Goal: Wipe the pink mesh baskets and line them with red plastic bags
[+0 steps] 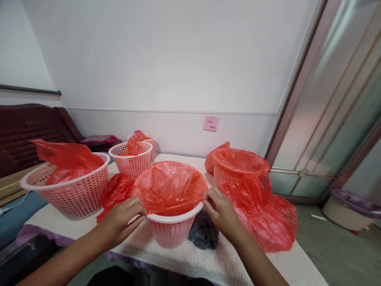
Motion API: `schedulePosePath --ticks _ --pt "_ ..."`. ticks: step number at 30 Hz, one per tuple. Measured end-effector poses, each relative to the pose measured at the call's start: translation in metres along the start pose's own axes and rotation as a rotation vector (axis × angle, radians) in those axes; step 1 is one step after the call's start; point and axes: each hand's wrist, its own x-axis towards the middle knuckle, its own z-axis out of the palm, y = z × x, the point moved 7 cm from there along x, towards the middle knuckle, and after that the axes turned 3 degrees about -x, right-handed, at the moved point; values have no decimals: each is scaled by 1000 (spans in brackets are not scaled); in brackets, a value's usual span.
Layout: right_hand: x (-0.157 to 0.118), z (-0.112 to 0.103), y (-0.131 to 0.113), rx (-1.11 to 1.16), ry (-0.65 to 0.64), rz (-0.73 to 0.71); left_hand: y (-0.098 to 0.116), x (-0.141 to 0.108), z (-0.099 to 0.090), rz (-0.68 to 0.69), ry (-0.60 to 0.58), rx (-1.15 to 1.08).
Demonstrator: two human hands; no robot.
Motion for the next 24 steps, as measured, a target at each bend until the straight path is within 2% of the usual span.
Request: schedulePosePath --ticks 3,5,10,14,19,24 --pt "-20 3 -3 22 117 -77 4 -9 6 51 101 31" --pt "-30 7 -4 2 157 -119 5 -12 8 73 129 59" --pt "-33 14 -9 -50 154 -141 -1 -3 2 -9 64 198" --pt "-32 18 -16 -15 130 -174 -4 4 1 -22 -74 43" --pt "-34 20 -23 -31 157 -184 -11 3 -6 -19 -15 -116" --pt "-34 23 -31 -80 100 -198 -14 10 -12 -24 -54 -58"
